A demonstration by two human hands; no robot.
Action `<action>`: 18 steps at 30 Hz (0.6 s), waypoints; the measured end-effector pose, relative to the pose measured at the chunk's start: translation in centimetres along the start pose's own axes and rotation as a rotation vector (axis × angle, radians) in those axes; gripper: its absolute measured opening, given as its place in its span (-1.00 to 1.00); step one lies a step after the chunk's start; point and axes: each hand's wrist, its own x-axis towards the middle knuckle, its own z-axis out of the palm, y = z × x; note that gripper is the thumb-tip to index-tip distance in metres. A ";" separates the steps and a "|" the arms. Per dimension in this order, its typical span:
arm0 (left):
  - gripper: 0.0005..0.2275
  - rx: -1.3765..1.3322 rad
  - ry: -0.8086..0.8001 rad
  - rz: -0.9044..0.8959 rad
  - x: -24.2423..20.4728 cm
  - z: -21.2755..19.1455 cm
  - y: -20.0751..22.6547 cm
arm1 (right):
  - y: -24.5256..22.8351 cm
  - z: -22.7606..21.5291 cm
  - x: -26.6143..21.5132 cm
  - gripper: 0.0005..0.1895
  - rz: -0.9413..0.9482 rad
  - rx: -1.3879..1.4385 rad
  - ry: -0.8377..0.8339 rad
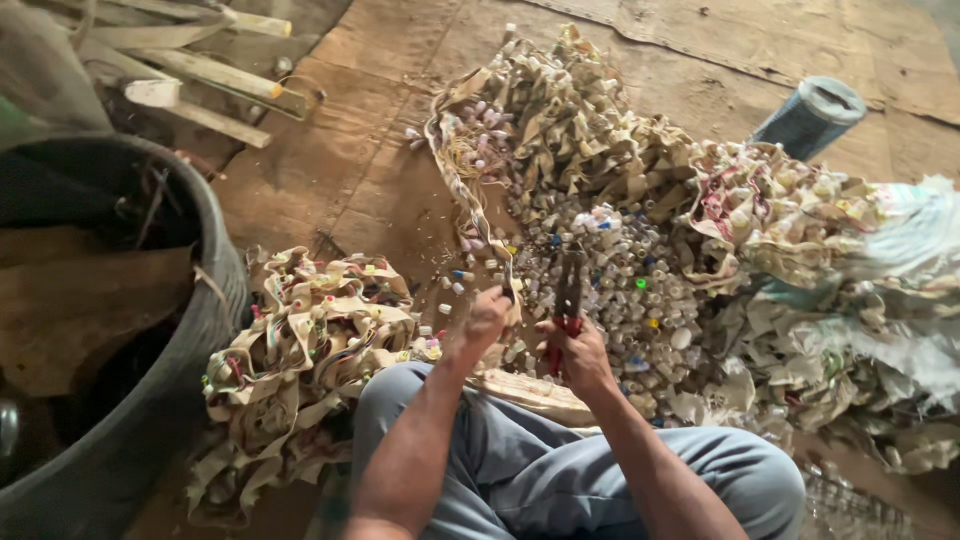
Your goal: The person sits on the floor and uses pliers to cut and separate small plastic components from a tangled bundle of wires and fabric. The separated pieces are dropped onto the floor, and the remaining bundle is placed into a nearby tire.
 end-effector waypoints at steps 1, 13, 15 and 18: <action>-0.84 0.078 -0.022 0.116 -0.6 0.1 0.0 | -0.3 0.3 0.2 -0.80 -0.014 -0.038 0.018; -0.82 -0.993 -0.128 -0.819 -1.9 -2.0 8.6 | 1.6 0.1 2.0 -0.73 -0.161 -0.144 0.129; -0.80 -0.913 -0.243 -0.526 -2.4 -1.6 8.1 | 2.5 -0.2 2.4 -0.72 -0.114 -0.155 0.122; -0.76 -1.078 -0.230 -0.495 -2.4 -1.0 6.5 | 3.8 -0.1 3.2 -0.69 -0.252 -0.075 0.078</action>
